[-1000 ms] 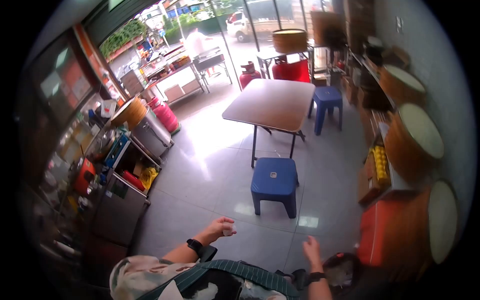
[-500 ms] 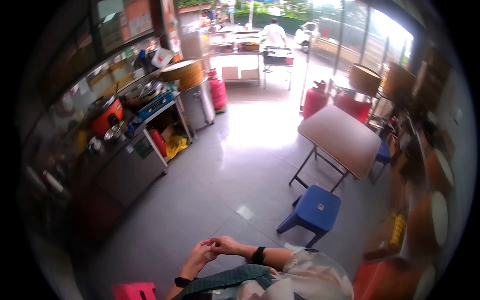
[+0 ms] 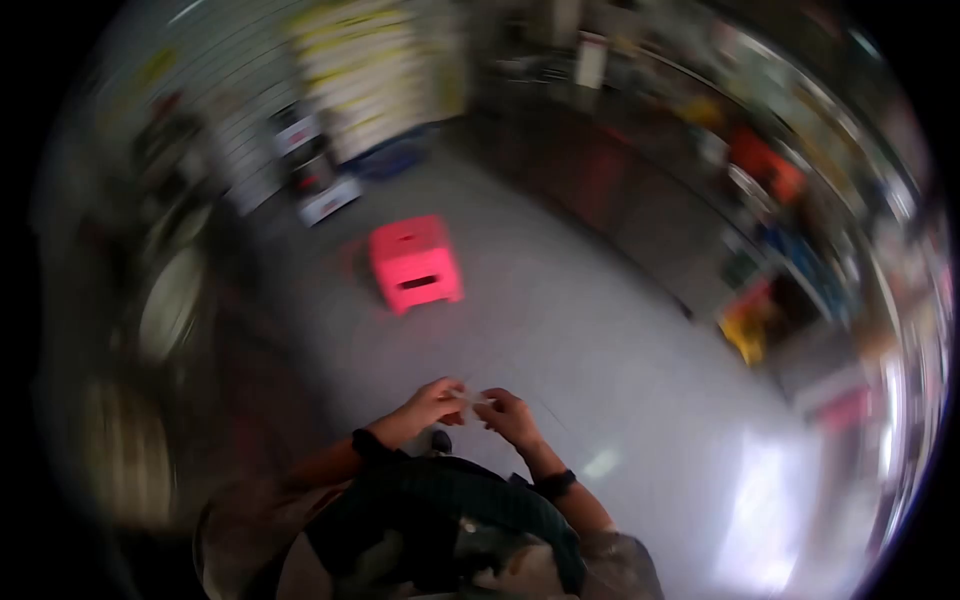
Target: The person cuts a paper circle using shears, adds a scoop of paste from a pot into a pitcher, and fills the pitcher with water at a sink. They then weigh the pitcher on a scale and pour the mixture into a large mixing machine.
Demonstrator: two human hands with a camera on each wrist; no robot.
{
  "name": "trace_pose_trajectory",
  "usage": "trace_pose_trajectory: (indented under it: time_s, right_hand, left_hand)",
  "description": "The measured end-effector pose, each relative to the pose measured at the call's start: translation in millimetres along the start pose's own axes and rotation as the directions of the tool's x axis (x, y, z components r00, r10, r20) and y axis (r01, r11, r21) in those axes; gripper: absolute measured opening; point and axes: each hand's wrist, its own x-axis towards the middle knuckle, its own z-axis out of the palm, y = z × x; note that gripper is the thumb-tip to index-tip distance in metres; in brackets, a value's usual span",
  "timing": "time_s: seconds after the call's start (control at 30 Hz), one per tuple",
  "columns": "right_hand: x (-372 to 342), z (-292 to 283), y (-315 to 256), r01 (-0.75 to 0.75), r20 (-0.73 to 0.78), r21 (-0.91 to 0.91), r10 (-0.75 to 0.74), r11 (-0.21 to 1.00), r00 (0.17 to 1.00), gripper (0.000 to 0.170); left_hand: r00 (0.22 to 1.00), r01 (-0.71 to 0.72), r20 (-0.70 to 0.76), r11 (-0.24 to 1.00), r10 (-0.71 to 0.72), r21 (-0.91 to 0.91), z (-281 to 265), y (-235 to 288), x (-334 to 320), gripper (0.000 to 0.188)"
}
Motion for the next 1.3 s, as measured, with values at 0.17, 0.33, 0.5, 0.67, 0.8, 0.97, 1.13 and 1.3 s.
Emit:
trace_pose_trajectory:
  time_s: [0.17, 0.33, 0.5, 0.67, 0.8, 0.97, 1.13, 1.3]
  right_hand:
    - [73, 65, -27, -0.004, 0.244, -0.160, 0.044, 0.987, 0.969, 0.034]
    - [149, 136, -76, 0.046, 0.457, -0.223, 0.063, 0.974, 0.887, 0.035]
    - [234, 210, -109, 0.136, 0.613, -0.271, 0.061, 0.953, 0.787, 0.034]
    - [308, 270, -167, 0.349, 0.627, -0.107, -0.209, 0.931, 0.750, 0.034]
    - [352, 304, -224, 0.284, 0.730, -0.128, -0.103, 0.950, 0.675, 0.029]
    - [440, 355, -257, 0.313, 0.793, -0.065, -0.141, 0.948, 0.592, 0.019]
    - [517, 415, -311, 0.888, 0.621, -0.292, -0.636, 0.355, 0.459, 0.014]
    - [578, 488, -345, 0.808, 0.739, -0.128, -0.487, 0.575, 0.464, 0.016]
  left_hand:
    - [0.951, -0.204, -0.244, 0.978, 0.188, -0.042, -80, -16, -22, 0.021]
    - [0.885, -0.183, -0.444, 0.982, 0.142, -0.052, -163, -14, -37, 0.016]
    - [0.699, -0.418, -0.670, 0.903, 0.249, -0.101, -266, 4, -55, 0.014]
    - [0.648, -0.505, -0.709, 0.854, 0.279, -0.125, -345, 67, -64, 0.011]
    - [0.622, -0.597, -0.690, 0.794, 0.369, -0.114, -392, 102, -50, 0.013]
    - [0.540, -0.553, -0.807, 0.823, 0.239, -0.127, -464, 131, -27, 0.020]
    - [0.365, -0.628, -0.929, 0.720, -0.063, -0.295, -529, 186, -15, 0.033]
    - [0.167, -0.366, -0.981, 0.930, 0.099, 0.032, -599, 186, 4, 0.035]
